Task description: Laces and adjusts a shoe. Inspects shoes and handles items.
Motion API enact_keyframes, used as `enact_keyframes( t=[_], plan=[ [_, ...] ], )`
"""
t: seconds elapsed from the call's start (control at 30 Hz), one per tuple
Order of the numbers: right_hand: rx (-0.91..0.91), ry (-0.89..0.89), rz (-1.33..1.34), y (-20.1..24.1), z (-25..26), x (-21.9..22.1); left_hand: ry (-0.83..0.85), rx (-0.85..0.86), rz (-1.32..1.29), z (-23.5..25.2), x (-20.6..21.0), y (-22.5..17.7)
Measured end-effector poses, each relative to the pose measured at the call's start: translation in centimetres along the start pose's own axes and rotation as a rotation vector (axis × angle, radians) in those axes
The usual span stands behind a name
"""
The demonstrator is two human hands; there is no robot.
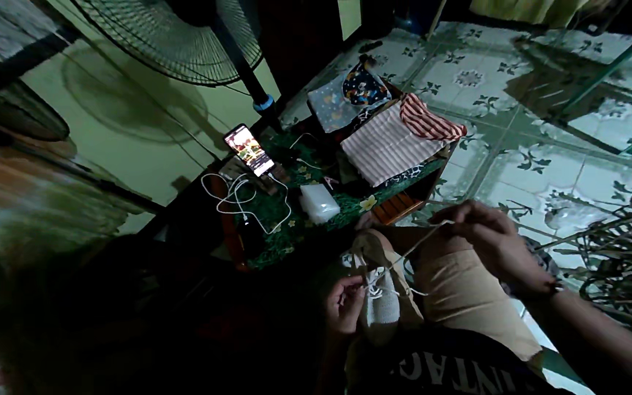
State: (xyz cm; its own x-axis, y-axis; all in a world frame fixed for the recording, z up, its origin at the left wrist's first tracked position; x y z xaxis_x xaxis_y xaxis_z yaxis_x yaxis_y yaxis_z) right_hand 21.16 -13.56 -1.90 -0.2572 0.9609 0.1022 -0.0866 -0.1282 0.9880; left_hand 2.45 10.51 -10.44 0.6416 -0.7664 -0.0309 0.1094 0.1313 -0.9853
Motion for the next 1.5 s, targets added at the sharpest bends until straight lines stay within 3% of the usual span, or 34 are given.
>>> enact_keyframes(
  t=[0.17,0.3,0.67,0.83,1.03,1.1,1.27,1.5],
  plan=[
    [0.159,-0.029,0.273,1.7,0.0,-2.6,0.0,0.03,-0.03,0.0,0.2,0.2],
    [0.217,-0.048,0.318,2.0,-0.3,-3.2,-0.006,0.01,0.01,-0.1,0.5,0.1],
    [0.113,0.02,0.348,4.8,-1.3,-2.2,0.033,0.083,0.076,0.5,0.3,-0.5],
    [0.064,0.088,0.38,6.7,-2.4,-1.2,0.141,0.148,0.24,2.9,1.4,-1.5],
    [-0.032,0.201,0.408,8.5,-4.0,-0.3,0.408,0.108,0.695,4.7,4.5,-0.7],
    [-0.054,0.216,0.403,8.6,-4.3,-0.3,0.429,0.062,0.644,5.0,5.0,-0.7],
    [-0.027,0.195,0.336,7.0,-4.4,-1.9,0.335,-0.169,0.187,5.5,3.8,-0.1],
    [0.309,-0.056,-0.009,-2.8,-3.8,-7.1,0.259,-0.242,0.093,4.9,2.4,0.3]
  ],
)
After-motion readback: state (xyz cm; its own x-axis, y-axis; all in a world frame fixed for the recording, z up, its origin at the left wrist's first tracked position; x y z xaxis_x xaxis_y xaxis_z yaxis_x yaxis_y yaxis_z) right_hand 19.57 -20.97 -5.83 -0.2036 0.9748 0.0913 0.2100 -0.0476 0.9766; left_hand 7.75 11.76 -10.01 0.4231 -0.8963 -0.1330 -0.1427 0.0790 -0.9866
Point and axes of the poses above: each hand's wrist, its own z-axis towards the middle knuckle, its own x-axis out of the palm, y = z × x, the point moved 9 cm from there along z, towards the middle knuckle, and after that the axes turned 15 degrees about -y, right-handed, at the moved point
